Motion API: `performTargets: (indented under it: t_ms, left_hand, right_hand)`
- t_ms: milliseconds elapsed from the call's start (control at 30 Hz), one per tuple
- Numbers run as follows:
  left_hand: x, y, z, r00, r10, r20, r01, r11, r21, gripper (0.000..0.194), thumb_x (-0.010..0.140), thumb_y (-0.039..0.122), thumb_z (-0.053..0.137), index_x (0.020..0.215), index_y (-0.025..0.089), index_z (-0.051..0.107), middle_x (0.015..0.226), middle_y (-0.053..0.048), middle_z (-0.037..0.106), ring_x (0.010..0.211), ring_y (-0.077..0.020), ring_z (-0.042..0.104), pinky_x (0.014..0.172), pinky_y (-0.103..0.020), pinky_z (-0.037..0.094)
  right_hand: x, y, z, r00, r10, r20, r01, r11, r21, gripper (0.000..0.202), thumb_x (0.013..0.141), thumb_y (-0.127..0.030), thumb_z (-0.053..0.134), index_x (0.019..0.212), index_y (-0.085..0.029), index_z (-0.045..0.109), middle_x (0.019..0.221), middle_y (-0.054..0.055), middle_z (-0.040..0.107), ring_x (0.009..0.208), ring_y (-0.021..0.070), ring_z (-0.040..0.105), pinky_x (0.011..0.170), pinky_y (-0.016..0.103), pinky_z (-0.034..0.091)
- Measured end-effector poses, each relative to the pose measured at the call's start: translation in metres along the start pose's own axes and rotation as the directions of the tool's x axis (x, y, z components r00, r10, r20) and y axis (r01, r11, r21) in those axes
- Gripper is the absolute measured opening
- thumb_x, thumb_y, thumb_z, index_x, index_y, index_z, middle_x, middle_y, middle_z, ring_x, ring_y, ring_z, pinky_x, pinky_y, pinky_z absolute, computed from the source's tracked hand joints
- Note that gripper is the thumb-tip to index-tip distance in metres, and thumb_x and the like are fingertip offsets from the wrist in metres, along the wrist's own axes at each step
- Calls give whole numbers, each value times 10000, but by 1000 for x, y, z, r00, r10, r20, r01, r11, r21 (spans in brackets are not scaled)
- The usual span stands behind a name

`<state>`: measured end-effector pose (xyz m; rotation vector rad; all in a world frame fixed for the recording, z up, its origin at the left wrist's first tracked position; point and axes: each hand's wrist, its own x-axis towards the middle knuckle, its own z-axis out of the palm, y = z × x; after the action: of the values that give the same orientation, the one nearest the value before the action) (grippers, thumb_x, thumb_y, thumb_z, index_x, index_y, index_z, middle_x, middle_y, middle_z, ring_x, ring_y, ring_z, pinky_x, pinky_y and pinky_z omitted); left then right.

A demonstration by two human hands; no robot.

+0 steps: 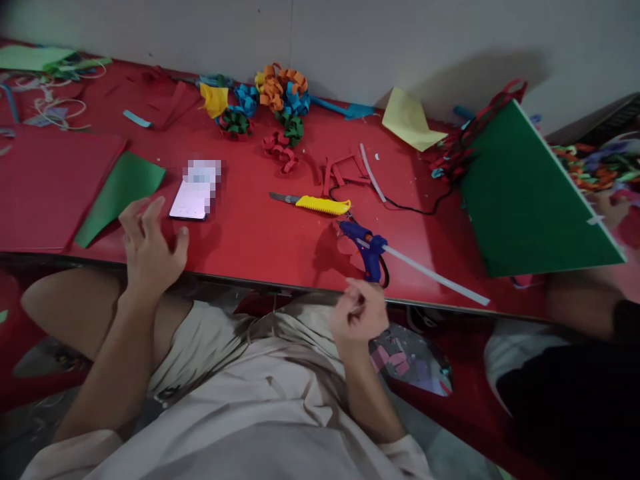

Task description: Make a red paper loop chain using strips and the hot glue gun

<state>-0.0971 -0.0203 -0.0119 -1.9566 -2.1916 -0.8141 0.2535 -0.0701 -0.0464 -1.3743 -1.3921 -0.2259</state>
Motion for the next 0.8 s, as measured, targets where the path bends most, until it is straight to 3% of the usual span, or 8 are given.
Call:
performTargets:
  t_ms: [67, 100, 200, 300, 467, 800]
  left_hand:
    - [0, 0, 1, 1000, -19, -8, 19, 1000, -24, 654, 1021, 382, 507, 1616, 174, 331, 1603, -220, 363, 1526, -387, 371, 1150, -592, 440]
    - [-1, 1, 1, 999, -32, -4, 32, 999, -29, 647, 1022, 379, 505, 1612, 177, 332, 1599, -212, 368, 1528, -382, 371, 1152, -592, 437]
    - [-1, 4, 1, 998, -67, 13, 67, 998, -20, 629, 1028, 382, 493, 1603, 174, 346, 1597, -201, 376, 1520, -378, 386, 1148, -597, 431]
    - [0, 6, -1, 999, -38, 18, 38, 999, 3, 613, 1027, 372, 492, 1601, 189, 379, 1605, -197, 374, 1503, -373, 415, 1126, -571, 446]
    - [2, 4, -2, 994, 42, 103, -50, 996, 78, 546, 1029, 379, 493, 1570, 309, 481, 1654, -173, 329, 1466, -391, 457, 1119, -605, 412]
    - [3, 4, -2, 989, 30, 147, -45, 994, 98, 508, 1046, 409, 468, 1548, 353, 522, 1667, -152, 316, 1471, -421, 435, 1132, -641, 380]
  right_hand:
    - [8, 16, -10, 996, 21, -91, -32, 993, -116, 123, 931, -258, 625, 1045, -214, 616, 857, 58, 593, 678, 193, 542, 619, 347, 476]
    - [14, 23, -14, 996, 57, -67, -67, 986, -153, 215, 912, -310, 657, 1089, -202, 598, 919, 84, 584, 731, 214, 544, 650, 375, 492]
    - [32, 37, -16, 970, 154, 187, -112, 969, -219, 470, 870, -466, 709, 1209, -169, 577, 1113, 169, 584, 950, 297, 591, 818, 490, 543]
    - [42, 42, -11, 910, 193, 367, -103, 963, -251, 477, 883, -541, 667, 1176, -166, 625, 1188, 197, 607, 1115, 353, 600, 974, 562, 520]
    - [42, 43, 2, 897, 283, 339, -144, 913, -381, 369, 932, -490, 550, 1027, -154, 671, 1147, 222, 679, 1071, 379, 645, 948, 558, 520]
    - [36, 42, 8, 906, 299, 299, -106, 845, -524, 365, 934, -424, 501, 1090, -136, 662, 1157, 228, 694, 1090, 396, 643, 925, 522, 488]
